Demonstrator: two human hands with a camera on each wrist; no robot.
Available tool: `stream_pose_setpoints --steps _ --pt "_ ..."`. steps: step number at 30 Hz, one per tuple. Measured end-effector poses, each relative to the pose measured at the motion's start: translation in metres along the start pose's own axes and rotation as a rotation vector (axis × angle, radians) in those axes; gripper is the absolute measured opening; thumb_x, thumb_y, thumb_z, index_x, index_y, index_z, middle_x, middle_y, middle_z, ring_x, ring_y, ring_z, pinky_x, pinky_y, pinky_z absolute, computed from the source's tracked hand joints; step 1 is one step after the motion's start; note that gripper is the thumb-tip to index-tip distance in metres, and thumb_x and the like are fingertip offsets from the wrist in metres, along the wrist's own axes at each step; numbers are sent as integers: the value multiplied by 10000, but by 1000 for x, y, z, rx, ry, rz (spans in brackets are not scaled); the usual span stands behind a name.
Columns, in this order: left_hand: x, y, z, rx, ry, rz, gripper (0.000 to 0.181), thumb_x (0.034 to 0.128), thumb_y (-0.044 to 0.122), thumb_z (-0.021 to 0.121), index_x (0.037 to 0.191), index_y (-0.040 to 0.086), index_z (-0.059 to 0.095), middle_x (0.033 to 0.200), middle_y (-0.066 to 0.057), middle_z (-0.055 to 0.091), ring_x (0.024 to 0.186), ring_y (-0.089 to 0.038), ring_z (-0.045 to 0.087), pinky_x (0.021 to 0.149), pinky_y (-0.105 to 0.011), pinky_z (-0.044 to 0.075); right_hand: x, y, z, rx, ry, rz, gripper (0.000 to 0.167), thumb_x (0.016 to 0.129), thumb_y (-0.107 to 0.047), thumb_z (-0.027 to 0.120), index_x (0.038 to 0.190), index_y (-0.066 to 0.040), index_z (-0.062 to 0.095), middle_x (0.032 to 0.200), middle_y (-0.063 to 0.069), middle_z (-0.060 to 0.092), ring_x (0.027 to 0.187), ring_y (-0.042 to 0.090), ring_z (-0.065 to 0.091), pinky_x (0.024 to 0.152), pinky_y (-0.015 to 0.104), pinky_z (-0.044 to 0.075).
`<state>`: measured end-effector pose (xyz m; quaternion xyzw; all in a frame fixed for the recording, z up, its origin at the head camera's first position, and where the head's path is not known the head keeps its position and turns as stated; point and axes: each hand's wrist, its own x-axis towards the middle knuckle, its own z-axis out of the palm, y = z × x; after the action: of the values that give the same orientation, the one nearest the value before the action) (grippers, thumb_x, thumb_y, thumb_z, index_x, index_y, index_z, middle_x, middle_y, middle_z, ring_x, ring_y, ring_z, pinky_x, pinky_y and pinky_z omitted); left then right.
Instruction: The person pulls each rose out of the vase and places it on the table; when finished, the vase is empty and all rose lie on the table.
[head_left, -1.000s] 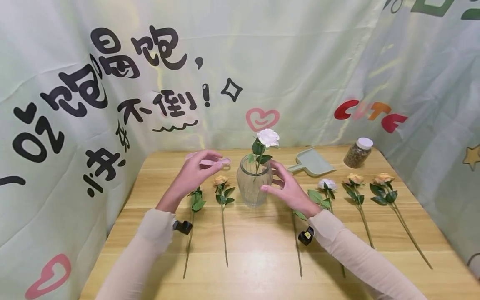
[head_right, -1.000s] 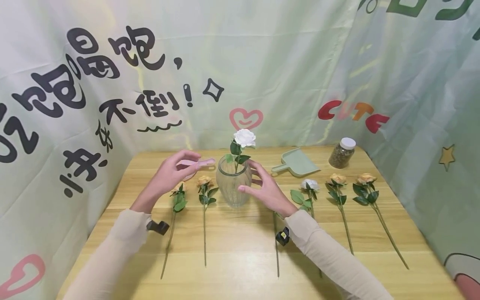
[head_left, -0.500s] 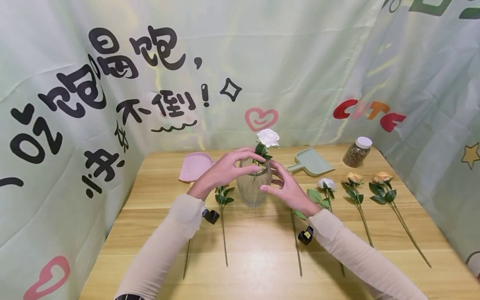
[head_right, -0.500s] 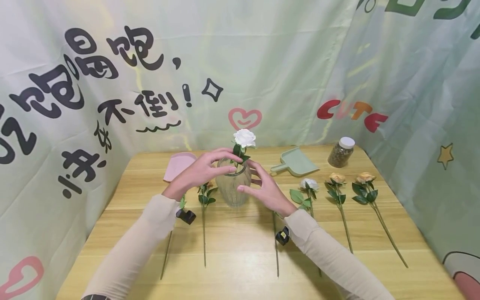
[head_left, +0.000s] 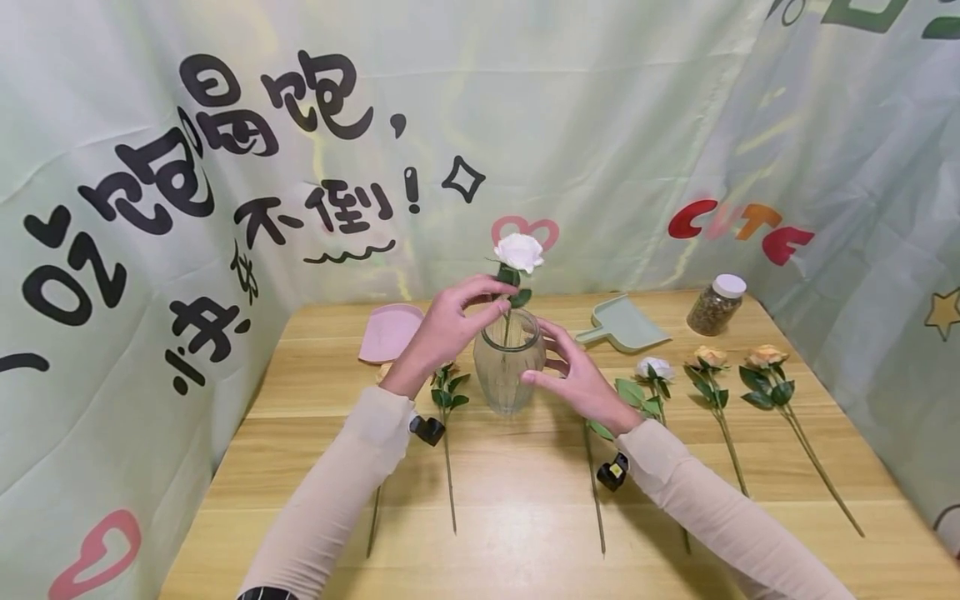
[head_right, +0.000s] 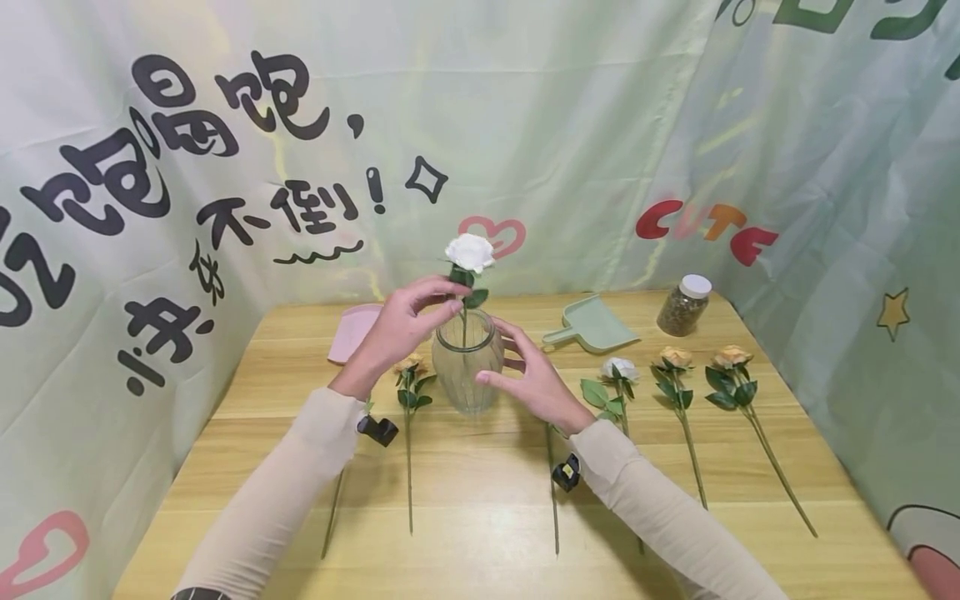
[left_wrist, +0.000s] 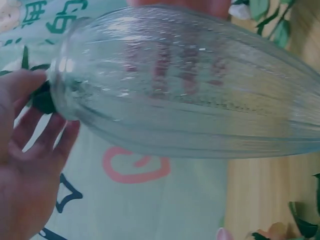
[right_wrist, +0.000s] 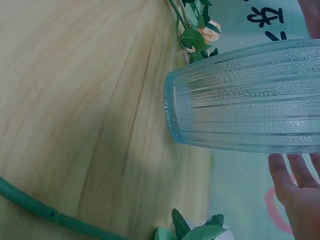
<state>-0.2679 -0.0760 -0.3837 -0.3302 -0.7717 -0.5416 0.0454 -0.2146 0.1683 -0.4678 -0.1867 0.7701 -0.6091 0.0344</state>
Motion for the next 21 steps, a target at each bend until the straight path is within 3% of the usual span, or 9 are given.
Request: stream_pose_setpoints --steps 5,8,15,21 --pt "3 10 -9 -141 205 29 216 1044 85 735 1243 4 758 1291 -132 701 1170 -205 736 1068 -362 645 0 -1 0 -5 13 8 851 1001 -181 817 1701 -264 340 1701 114 416 1564 380 416 1287 617 424" --pt "3 16 -15 -186 289 48 215 1033 51 739 1232 -29 743 1249 -125 689 1106 -139 752 1026 -309 656 -1 -1 0 -3 16 10 854 997 -188 823 1700 -262 343 1696 120 424 1564 376 419 1286 612 428" --pt "1 26 -27 -234 393 49 224 1040 50 732 1250 -26 723 1208 -146 737 936 -114 794 995 -339 674 -1 -1 0 5 19 5 857 993 -170 824 1699 -246 346 1687 140 431 1547 389 439 1279 611 438" --pt "1 34 -37 -359 478 79 235 1026 -12 716 1248 -80 679 1258 -155 685 904 -170 793 944 -402 696 -1 -2 1 10 16 8 859 993 -163 823 1701 -242 342 1687 147 427 1542 398 444 1280 614 434"
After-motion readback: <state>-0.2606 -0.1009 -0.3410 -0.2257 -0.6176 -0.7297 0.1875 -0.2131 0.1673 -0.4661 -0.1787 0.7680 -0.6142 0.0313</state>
